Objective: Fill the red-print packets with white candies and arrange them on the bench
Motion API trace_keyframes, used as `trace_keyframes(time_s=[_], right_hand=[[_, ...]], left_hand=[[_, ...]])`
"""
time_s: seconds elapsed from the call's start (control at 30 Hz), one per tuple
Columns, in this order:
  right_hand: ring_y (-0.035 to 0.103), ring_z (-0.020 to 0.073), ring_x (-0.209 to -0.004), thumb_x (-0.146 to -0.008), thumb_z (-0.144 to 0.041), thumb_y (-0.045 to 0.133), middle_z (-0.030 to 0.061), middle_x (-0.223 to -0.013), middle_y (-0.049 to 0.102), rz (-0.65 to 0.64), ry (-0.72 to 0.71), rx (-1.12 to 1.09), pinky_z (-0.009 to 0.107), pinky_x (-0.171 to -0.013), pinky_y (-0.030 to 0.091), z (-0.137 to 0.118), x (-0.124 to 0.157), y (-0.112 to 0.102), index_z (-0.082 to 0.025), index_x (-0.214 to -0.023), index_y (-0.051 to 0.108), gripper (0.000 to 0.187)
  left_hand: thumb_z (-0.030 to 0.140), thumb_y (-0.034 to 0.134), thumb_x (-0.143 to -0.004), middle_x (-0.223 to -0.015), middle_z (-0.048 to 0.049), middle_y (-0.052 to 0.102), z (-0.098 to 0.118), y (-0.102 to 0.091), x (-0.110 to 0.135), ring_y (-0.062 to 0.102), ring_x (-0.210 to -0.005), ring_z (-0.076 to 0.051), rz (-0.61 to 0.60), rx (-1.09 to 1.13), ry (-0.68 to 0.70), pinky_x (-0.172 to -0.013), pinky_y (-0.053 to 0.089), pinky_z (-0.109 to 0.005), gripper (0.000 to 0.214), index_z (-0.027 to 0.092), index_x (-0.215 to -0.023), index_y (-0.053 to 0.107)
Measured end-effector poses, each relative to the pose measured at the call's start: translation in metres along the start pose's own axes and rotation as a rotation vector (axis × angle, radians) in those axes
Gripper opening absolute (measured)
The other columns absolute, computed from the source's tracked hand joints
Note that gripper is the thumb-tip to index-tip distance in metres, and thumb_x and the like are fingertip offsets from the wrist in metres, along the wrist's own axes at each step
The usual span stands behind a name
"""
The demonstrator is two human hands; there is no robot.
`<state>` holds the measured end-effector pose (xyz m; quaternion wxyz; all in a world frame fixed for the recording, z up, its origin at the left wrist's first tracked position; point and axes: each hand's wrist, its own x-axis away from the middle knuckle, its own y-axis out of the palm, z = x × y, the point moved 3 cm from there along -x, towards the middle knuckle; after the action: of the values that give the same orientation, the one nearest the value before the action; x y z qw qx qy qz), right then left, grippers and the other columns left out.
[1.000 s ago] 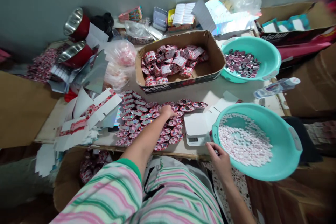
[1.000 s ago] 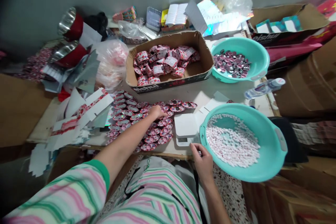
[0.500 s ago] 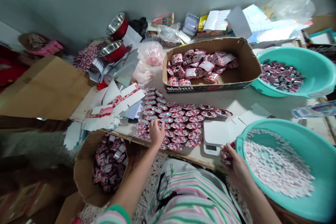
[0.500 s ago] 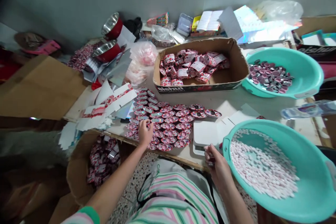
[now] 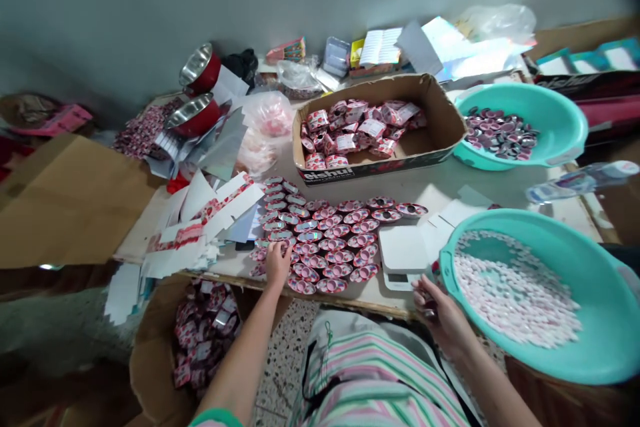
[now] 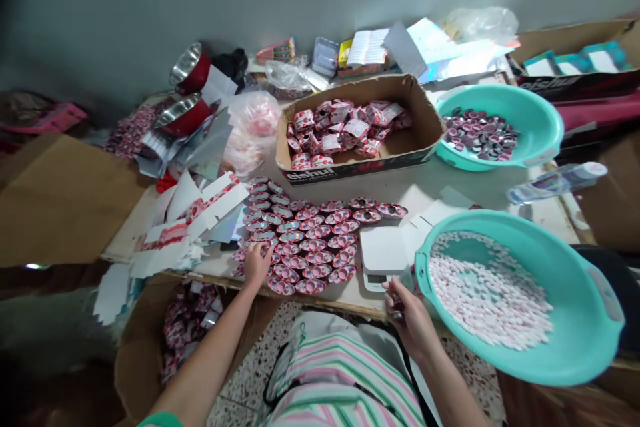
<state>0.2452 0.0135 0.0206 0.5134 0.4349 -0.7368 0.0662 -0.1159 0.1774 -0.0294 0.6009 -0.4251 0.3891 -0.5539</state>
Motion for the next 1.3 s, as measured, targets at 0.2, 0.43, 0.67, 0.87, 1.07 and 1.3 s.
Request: trace_keyframes(time_s=[0.2,0.43,0.67,0.87,1.07,1.3], right_hand=[[0.026,0.0041,-0.045,-0.07,-0.055,0.07,-0.0051,-0.056,0.039,0.021,-0.038,-0.076,0.017,-0.039,0.017,0.001,-0.009,-0.012,-0.016,-0.078,0.063,0.041],[0.027,0.0051,-0.046,-0.069,-0.057,0.069,-0.0046,-0.056,0.04,0.1,-0.087,-0.129,0.017,-0.04,0.018,0.002,-0.014,-0.029,-0.017,-0.078,0.065,0.042],[0.026,0.0045,-0.045,-0.067,-0.059,0.07,-0.0049,-0.055,0.042,0.177,-0.094,-0.15,0.019,-0.041,0.017,0.009,-0.002,-0.036,-0.018,-0.077,0.065,0.043],[0.028,0.005,-0.044,-0.064,-0.06,0.071,-0.0042,-0.055,0.044,0.231,-0.087,-0.21,0.02,-0.042,0.016,0.018,0.002,-0.049,-0.017,-0.076,0.065,0.045],[0.027,0.0043,-0.044,-0.064,-0.06,0.071,-0.004,-0.055,0.045,0.223,-0.079,-0.251,0.019,-0.042,0.014,0.017,-0.002,-0.052,-0.016,-0.077,0.064,0.046],[0.025,0.0039,-0.046,-0.067,-0.059,0.07,-0.0045,-0.057,0.044,0.195,-0.068,-0.24,0.019,-0.043,0.013,0.012,-0.005,-0.05,-0.016,-0.077,0.064,0.045]], left_hand=[[0.031,0.05,-0.087,-0.091,-0.0057,0.057,0.021,-0.007,-0.017,0.059,-0.09,-0.02,-0.055,-0.01,0.121,-0.088,0.047,-0.033,0.018,0.022,-0.071,0.055],[0.031,0.053,-0.088,-0.1,-0.0068,0.06,0.162,0.007,-0.051,0.056,-0.101,-0.019,-0.086,0.177,0.447,-0.094,0.044,-0.031,0.012,0.021,-0.089,0.06],[0.026,0.058,-0.086,-0.101,-0.0042,0.064,0.283,0.087,-0.071,0.054,-0.1,-0.018,-0.31,0.214,0.737,-0.093,0.042,-0.029,0.011,0.02,-0.092,0.066],[0.03,0.05,-0.091,-0.102,-0.0072,0.064,0.289,0.114,-0.077,0.052,-0.099,-0.02,-0.285,0.043,0.775,-0.092,0.042,-0.032,0.023,0.02,-0.094,0.07],[0.033,0.041,-0.093,-0.114,-0.0117,0.06,0.29,0.108,-0.072,0.046,-0.11,-0.028,-0.285,-0.172,0.968,-0.097,0.034,-0.042,0.03,0.02,-0.105,0.066],[0.035,0.041,-0.092,-0.115,-0.014,0.059,0.289,0.105,-0.066,0.045,-0.113,-0.03,-0.364,-0.236,1.021,-0.101,0.027,-0.046,0.033,0.019,-0.114,0.06]])
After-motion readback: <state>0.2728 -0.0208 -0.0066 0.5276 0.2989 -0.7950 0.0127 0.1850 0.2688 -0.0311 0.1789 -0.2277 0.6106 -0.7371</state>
